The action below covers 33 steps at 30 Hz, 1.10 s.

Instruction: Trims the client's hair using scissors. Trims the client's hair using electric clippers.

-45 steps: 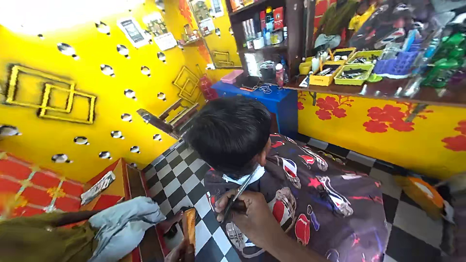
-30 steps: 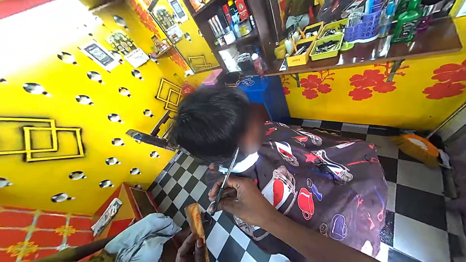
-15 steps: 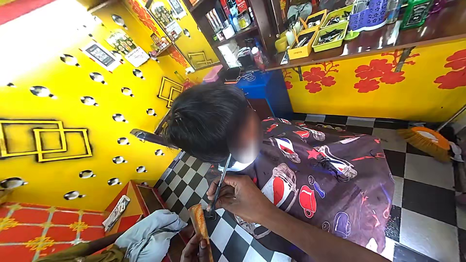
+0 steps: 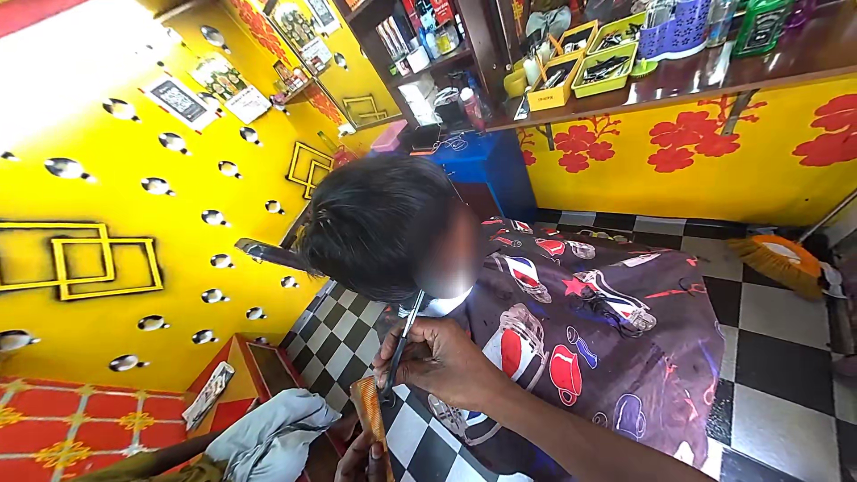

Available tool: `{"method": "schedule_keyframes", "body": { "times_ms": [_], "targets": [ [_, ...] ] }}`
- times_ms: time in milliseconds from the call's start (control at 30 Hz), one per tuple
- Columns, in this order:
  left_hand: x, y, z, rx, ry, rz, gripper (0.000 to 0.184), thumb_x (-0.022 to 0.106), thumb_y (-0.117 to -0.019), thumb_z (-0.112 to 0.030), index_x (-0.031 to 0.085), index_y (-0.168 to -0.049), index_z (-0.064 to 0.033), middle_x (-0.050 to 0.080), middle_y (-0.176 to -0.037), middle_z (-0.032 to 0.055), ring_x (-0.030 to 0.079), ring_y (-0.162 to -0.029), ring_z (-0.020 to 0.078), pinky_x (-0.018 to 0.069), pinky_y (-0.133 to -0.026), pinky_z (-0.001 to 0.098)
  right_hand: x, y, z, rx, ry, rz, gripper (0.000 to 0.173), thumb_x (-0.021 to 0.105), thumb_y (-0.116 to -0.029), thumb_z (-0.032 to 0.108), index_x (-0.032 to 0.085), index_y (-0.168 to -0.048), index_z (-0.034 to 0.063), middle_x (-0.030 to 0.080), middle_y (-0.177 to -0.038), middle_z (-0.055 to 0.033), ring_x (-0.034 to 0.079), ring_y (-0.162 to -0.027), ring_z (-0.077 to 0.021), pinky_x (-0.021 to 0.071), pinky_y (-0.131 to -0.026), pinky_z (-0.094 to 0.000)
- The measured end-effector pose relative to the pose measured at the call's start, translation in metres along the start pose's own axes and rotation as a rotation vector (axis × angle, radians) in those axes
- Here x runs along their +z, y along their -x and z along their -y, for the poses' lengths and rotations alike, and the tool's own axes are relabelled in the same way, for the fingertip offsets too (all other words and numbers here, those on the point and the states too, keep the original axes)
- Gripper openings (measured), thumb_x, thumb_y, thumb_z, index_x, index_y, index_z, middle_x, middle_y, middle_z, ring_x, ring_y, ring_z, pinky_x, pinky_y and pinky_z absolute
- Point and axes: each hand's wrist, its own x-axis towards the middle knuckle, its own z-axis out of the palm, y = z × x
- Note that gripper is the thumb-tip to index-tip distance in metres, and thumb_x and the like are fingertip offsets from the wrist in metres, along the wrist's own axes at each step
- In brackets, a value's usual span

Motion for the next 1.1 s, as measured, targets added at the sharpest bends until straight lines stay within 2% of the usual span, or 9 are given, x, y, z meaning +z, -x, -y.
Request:
{"method": "schedule_keyframes", "body": {
  "times_ms": [367, 600, 733, 967, 1100],
  "targets": [
    [0.002, 0.004, -0.002, -0.044, 0.023, -0.001, 0.022, 0.055, -0.1009, -0.001, 0.06, -0.122, 0.0028, 0.069, -0.105, -0.0003, 0.066, -0.09, 0.0052, 0.0572, -0.082, 0.022, 0.001, 0.001, -0.005, -0.032, -0.072, 0.014, 0.013, 0.069, -0.0949, 0.002, 0.066, -0.106, -0.0039, 0.072, -0.101, -0.0092, 0.07, -0.093, -0.0137, 0.0599, -0.086, -0.0297],
    [0.002, 0.005, 0.002, -0.025, 0.054, 0.009, 0.022, 0.057, -0.1014, -0.003, 0.061, -0.122, 0.001, 0.069, -0.105, -0.0008, 0.067, -0.09, 0.0057, 0.0573, -0.082, 0.0224, 0.004, 0.005, 0.008, -0.063, -0.137, 0.049, 0.019, 0.072, -0.0923, 0.001, 0.065, -0.108, -0.0055, 0.071, -0.103, -0.0107, 0.071, -0.094, -0.0141, 0.0605, -0.088, -0.031],
    [0.004, 0.007, 0.0, -0.022, 0.038, 0.005, 0.022, 0.057, -0.1009, -0.002, 0.06, -0.122, 0.004, 0.069, -0.107, -0.0005, 0.066, -0.093, 0.0049, 0.0568, -0.084, 0.0222, 0.003, 0.007, 0.022, -0.032, -0.235, 0.071, 0.019, 0.07, -0.0934, 0.0, 0.063, -0.11, -0.0058, 0.071, -0.105, -0.0121, 0.071, -0.097, -0.0167, 0.0599, -0.091, -0.0332],
    [0.008, 0.009, -0.003, -0.039, 0.02, -0.012, 0.022, 0.056, -0.1004, -0.002, 0.06, -0.121, 0.0064, 0.069, -0.103, 0.001, 0.066, -0.09, 0.0052, 0.057, -0.083, 0.021, -0.007, 0.007, 0.041, 0.041, -0.42, 0.105, 0.016, 0.068, -0.095, 0.001, 0.066, -0.11, -0.0036, 0.071, -0.108, -0.0149, 0.07, -0.102, -0.0197, 0.058, -0.092, -0.0325],
    [0.01, 0.01, -0.003, -0.061, 0.031, -0.02, 0.022, 0.058, -0.1003, -0.001, 0.061, -0.121, 0.0077, 0.069, -0.105, 0.0067, 0.067, -0.09, 0.0103, 0.0584, -0.081, 0.0249, -0.007, 0.01, 0.049, 0.085, -0.533, 0.095, 0.014, 0.067, -0.0948, -0.002, 0.065, -0.109, -0.0028, 0.072, -0.107, -0.0157, 0.071, -0.1, -0.0224, 0.0594, -0.091, -0.0361]
  ]
}}
